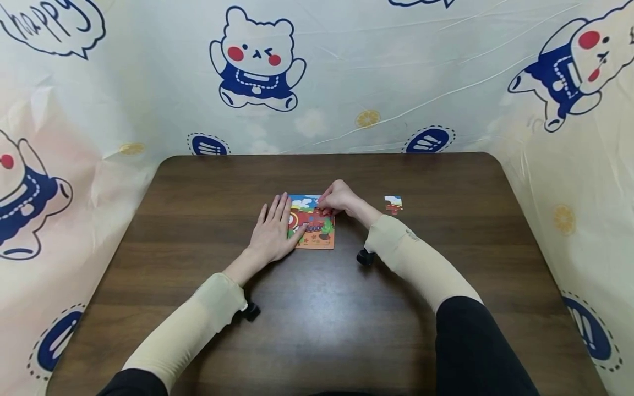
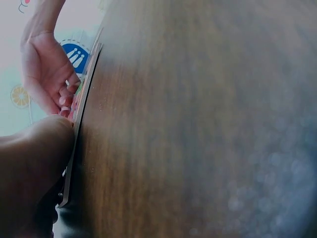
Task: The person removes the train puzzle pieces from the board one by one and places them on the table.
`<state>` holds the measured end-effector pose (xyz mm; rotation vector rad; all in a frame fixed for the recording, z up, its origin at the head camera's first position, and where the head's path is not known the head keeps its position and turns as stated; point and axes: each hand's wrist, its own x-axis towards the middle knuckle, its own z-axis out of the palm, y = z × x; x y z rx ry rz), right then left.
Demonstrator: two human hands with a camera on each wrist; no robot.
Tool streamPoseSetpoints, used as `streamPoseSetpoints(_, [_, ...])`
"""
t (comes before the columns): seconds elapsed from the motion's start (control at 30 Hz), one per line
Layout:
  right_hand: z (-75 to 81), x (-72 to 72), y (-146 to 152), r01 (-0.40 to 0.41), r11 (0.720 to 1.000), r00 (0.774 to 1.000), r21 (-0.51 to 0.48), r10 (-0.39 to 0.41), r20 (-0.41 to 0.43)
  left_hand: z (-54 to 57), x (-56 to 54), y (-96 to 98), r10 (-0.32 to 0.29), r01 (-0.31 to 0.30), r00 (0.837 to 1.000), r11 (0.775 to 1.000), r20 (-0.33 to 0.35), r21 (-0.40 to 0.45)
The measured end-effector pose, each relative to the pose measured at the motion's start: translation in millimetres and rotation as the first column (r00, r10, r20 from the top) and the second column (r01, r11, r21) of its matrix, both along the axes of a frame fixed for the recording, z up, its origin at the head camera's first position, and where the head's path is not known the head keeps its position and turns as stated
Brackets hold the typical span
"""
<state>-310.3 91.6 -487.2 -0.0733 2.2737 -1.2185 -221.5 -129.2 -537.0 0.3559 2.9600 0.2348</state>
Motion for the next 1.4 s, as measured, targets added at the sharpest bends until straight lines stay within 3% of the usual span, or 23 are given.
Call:
streamPoseSetpoints(0.13, [-2.6, 2.3, -8.1, 0.005, 0.997, 0.996, 0.083, 0.003, -0.09, -1.6, -0.3, -0.7, 0.001, -0.001, 1.0, 1.0, -0.003, -0.012])
streamPoseSetpoints(0.37, [-41.5, -16.1, -18.8, 0.011, 0.973, 0.971, 0.231, 0.045, -0.234, -3.0, -0.5, -1.1, 0.007, -0.007, 1.0, 1.0, -0.005, -0.021])
streamPoseSetpoints(0.47, [-46.0, -17.8, -19.2, 0.019, 0.969, 0.965, 0.245, 0.047, -0.258, -4.0, -0.5, -0.8, 0.008, -0.009, 1.0, 1.0, -0.006, -0.014])
streamPoseSetpoints(0.6, [-22.7, -6.8, -15.9, 0.001, 0.984, 0.967, 0.181, 0.045, -0.251, -4.7, -0.3, -0.6, 0.01, -0.01, 1.0, 1.0, -0.007, -0.007])
streamPoseSetpoints(0.73, [-6.4, -2.1, -10.2, -0.017, 0.999, 0.986, 0.051, 0.025, -0.165, -4.5, 0.0, -1.0, 0.011, -0.011, 1.0, 1.0, -0.009, 0.003])
streamPoseSetpoints(0.87, [-6.6, -8.2, -2.7, -0.044, 0.999, 0.995, -0.023, 0.042, -0.09, -4.4, -0.2, -1.4, 0.007, -0.007, 1.0, 1.0, -0.014, 0.014])
streamPoseSetpoints(1.1, [-7.9, -16.4, 7.1, -0.11, 0.988, 0.993, -0.11, 0.105, -0.044, -5.2, -1.1, -1.4, 0.007, -0.007, 1.0, 1.0, 0.0, 0.017])
streamPoseSetpoints(1.4, [-13.5, -15.5, 7.6, -0.084, 0.986, 0.993, -0.142, 0.071, -0.096, -3.5, -1.0, -0.6, 0.013, -0.013, 1.0, 1.0, 0.008, 0.012])
